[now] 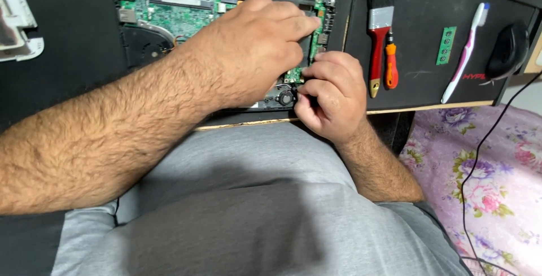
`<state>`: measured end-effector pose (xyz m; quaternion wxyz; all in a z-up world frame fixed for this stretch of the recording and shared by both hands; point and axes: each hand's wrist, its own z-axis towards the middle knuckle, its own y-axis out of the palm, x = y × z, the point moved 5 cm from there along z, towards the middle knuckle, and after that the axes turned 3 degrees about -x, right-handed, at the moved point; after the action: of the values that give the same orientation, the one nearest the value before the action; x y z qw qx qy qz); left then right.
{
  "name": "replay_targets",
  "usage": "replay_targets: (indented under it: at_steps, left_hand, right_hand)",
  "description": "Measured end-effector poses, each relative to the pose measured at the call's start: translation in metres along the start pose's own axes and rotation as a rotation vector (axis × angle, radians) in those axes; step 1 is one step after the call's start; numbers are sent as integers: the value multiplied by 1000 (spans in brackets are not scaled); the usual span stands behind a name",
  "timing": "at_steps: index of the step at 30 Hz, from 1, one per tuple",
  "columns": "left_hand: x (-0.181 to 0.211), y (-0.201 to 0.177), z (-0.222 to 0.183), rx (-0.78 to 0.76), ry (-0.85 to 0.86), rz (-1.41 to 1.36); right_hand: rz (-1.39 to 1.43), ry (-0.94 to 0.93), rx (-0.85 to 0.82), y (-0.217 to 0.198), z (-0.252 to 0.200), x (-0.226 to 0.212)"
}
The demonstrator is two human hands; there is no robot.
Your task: The person is performing internal repairs on a laptop, connecting ribbon cables to the motherboard and using a screwdriver to fasten components.
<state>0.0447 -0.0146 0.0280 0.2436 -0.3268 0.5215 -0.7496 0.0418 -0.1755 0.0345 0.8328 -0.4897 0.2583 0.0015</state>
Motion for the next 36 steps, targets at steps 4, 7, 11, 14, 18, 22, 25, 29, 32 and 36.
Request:
replay_targets:
  at_steps: [4, 7, 11, 14, 18, 22, 25, 29, 32, 36]
  left_hand:
    - [3, 4, 1, 77, -18, -80]
    - [5, -1, 3, 133, -22, -37]
    - [1, -1, 4, 43, -33, -85]
    - [-1, -6, 2, 23, -56, -93]
    - [-1, -3, 0, -22, -54, 3]
    - [6, -5, 1, -11, -54, 98]
    - [12, -2, 1, 61, -49, 198]
    - [12, 2, 0, 100, -88, 279]
    - [12, 5, 0, 111, -112, 261]
    - [11, 13, 0, 30, -118, 213]
  right_hand:
    - [-8, 11, 15, -1, -1, 0]
    - [-26, 20, 38, -1, -3, 1]
    - [-92, 19, -1, -2, -5, 1]
    - [-83, 24, -19, -4, -5, 2]
    - [-55, 21, 8, -4, -8, 3]
    - [-26, 14, 40, -6, -8, 4]
    - [-19, -9, 39, -8, -6, 1]
    - [-25, -3, 50, -7, -6, 2]
    - [-27, -2, 51, -7, -7, 1]
    - [-24, -3, 45, -8, -7, 1]
